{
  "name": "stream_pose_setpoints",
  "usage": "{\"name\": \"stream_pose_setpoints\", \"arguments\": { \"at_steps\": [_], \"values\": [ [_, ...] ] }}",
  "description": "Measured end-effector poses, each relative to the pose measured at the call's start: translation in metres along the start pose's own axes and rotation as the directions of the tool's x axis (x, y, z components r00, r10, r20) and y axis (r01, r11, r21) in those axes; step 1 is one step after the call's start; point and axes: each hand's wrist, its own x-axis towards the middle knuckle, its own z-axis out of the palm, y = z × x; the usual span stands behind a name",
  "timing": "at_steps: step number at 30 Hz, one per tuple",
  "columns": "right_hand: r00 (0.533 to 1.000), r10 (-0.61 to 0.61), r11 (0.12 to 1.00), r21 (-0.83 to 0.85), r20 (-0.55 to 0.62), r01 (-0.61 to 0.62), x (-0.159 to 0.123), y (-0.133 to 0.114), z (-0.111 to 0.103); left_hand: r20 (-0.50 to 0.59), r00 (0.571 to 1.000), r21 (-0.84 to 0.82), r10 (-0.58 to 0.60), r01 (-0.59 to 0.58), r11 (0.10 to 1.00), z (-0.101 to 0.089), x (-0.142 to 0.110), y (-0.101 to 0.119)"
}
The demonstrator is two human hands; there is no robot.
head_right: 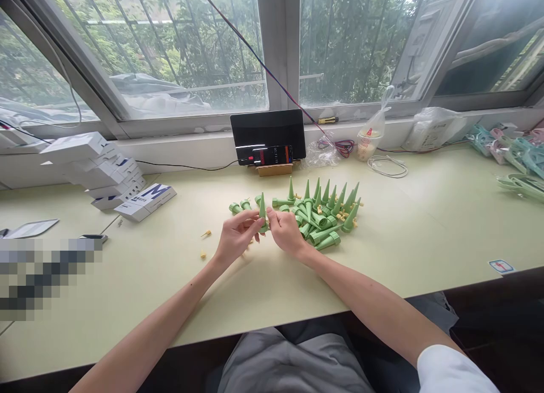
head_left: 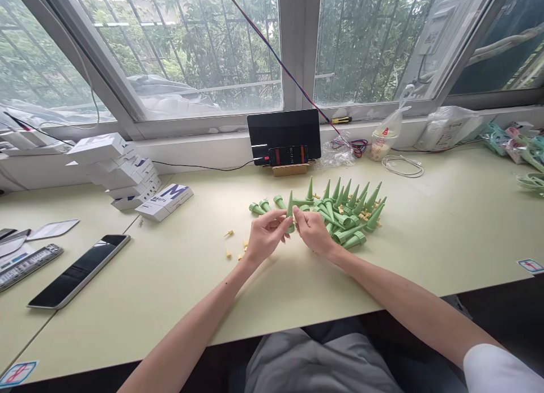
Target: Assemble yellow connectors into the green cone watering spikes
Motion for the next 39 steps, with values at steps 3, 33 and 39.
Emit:
{"name": "stream_pose_setpoints", "arguments": {
  "at_steps": [3,33,39],
  "values": [
    [0.991,-0.134,0.98,-0.148,0.02,0.136,-0.001,0.001,0.0,0.022,0.989,-0.037,-0.144,0.144,0.989,-0.003,0.001,0.005],
    [0.974,0.21,0.939,0.26,0.087,-0.226,0.002,-0.004,0.002,-0.007,0.997,0.042,0.078,-0.077,0.996,0.002,0.001,-0.006],
    [0.989,-0.144,0.973,-0.183,-0.015,0.139,-0.001,0.001,-0.002,0.057,0.981,-0.121,-0.185,0.19,0.974,-0.002,0.002,0.002]
  ]
}}
